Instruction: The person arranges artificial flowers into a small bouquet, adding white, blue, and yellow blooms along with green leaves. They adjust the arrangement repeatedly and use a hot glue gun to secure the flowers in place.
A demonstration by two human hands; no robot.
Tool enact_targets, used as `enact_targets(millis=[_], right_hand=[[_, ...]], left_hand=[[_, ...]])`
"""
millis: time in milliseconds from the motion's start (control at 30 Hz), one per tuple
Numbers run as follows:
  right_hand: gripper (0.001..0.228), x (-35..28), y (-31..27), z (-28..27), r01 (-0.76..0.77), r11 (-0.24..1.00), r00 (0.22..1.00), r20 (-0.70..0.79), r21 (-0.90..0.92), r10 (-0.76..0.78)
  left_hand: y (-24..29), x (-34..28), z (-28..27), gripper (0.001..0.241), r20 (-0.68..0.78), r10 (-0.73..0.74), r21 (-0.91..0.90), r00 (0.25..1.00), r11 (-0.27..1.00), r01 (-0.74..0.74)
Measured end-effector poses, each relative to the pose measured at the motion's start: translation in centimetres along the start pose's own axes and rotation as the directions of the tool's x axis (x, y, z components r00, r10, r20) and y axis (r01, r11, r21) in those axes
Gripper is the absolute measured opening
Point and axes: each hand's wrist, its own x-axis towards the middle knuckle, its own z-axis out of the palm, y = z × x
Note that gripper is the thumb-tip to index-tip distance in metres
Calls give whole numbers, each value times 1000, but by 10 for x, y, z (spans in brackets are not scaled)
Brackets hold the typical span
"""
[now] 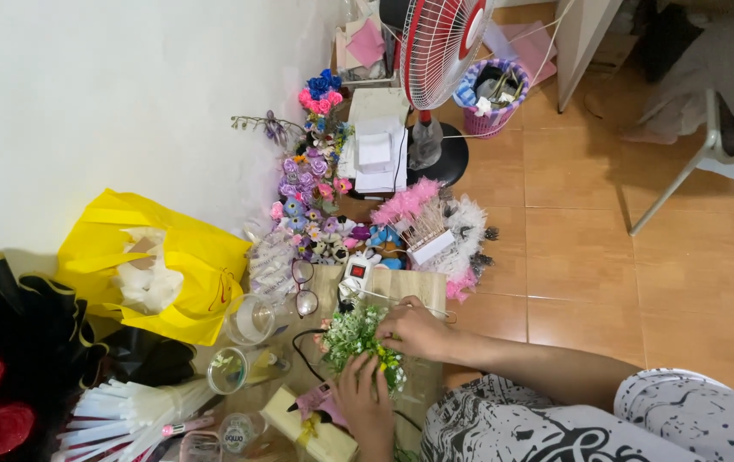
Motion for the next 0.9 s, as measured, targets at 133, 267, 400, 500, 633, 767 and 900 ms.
enact_targets(millis=[133,267,400,500,633,767,900], right_hand=[[13,-2,-2,-1,-7,1000,1000,-25,-6,7],[17,-3,-1,6,-3,1000,1000,-8,16,3],[17,-3,7,19,63,998,995,-83,-5,-63],[24,-5,-1,8,56,997,995,-75,-48,-59],[60,-5,0,7,-36,981,987,146,-192,65],[61,-6,-2,2,-91,990,972,206,-104,111],[48,-7,3,-3,-65,995,992,107,-72,73]], left_hand=[[1,0,-6,30,-5,-25,1,1000,1000,25],[10,7,-20,40,-13,-137,-53,990,989,136],[8,3,-20,35,-81,-235,37,968,970,239],[-1,-7,-11,23,13,-285,83,958,956,283],[-9,-14,0,21,47,-256,-30,965,966,258],[-7,-16,2,28,69,-243,-75,967,966,248],[-3,-15,-3,33,63,-338,-166,939,924,343]])
